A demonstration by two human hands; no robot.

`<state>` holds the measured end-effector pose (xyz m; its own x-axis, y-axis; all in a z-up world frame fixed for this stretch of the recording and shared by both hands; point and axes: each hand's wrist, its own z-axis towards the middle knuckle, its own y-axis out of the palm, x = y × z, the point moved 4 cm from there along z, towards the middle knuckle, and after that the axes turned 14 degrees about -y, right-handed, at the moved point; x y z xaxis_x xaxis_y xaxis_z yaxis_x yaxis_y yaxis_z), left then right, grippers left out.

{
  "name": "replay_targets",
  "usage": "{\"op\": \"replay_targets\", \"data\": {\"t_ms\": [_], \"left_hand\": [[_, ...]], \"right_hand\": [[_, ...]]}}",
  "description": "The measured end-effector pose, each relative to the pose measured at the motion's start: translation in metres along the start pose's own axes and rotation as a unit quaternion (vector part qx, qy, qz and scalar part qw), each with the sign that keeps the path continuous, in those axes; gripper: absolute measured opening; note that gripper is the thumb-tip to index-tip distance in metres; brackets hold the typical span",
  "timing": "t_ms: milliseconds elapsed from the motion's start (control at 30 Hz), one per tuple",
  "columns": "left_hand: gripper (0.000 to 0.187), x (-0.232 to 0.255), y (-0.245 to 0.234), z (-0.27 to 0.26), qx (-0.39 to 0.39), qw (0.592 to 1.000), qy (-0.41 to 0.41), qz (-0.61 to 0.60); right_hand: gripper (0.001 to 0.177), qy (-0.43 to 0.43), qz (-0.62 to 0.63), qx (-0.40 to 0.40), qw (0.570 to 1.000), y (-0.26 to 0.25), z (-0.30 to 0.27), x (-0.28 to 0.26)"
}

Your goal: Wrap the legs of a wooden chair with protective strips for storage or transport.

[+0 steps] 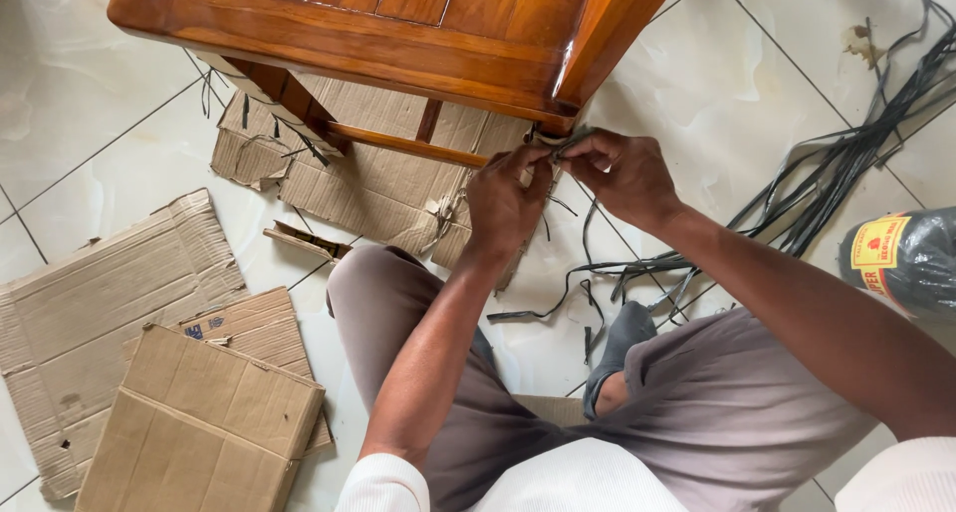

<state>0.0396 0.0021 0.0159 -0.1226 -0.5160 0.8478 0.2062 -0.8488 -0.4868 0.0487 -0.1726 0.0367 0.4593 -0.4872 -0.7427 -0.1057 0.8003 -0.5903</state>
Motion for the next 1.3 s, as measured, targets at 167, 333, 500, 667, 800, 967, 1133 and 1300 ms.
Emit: {"op": "replay_targets", "data": {"t_ms": [167, 333, 500, 667, 800, 967, 1133, 1300], "left_hand": [[0.009, 0.003, 0.0, 0.001, 0.021, 0.997, 0.058, 0.055], [0.008, 0.008, -0.003, 0.0, 0.041, 0.995, 0.062, 0.06], [0.011, 0.003, -0.003, 0.0, 0.05, 0.995, 0.07, 0.05], [0.008, -0.001, -0.001, -0.001, 0.024, 0.997, 0.059, 0.033], [0.01, 0.002, -0.006, -0.005, 0.025, 0.998, 0.06, 0.024], [0.012, 0.018, -0.024, -0.008, 0.007, 0.999, 0.029, -0.029], [0.015, 0.018, -0.035, -0.014, 0.046, 0.998, 0.035, -0.022], [0.015, 0.061, -0.074, -0.03, 0.056, 0.997, 0.043, -0.042]], "right_hand": [[0.016, 0.011, -0.076, -0.005, 0.997, -0.014, -0.001, 0.013], [0.012, 0.009, -0.104, -0.006, 0.995, -0.021, -0.003, 0.014], [0.018, 0.022, -0.099, -0.034, 0.994, -0.015, -0.011, 0.02], [0.021, 0.018, -0.152, -0.073, 0.985, -0.008, -0.022, 0.023], [0.02, 0.005, -0.211, -0.115, 0.971, -0.005, -0.027, 0.025], [0.016, -0.017, -0.209, -0.102, 0.972, -0.013, -0.025, 0.016], [0.013, -0.077, -0.189, -0.042, 0.978, -0.034, -0.012, -0.009], [0.019, -0.078, -0.147, 0.001, 0.986, -0.057, 0.003, -0.029]]}}
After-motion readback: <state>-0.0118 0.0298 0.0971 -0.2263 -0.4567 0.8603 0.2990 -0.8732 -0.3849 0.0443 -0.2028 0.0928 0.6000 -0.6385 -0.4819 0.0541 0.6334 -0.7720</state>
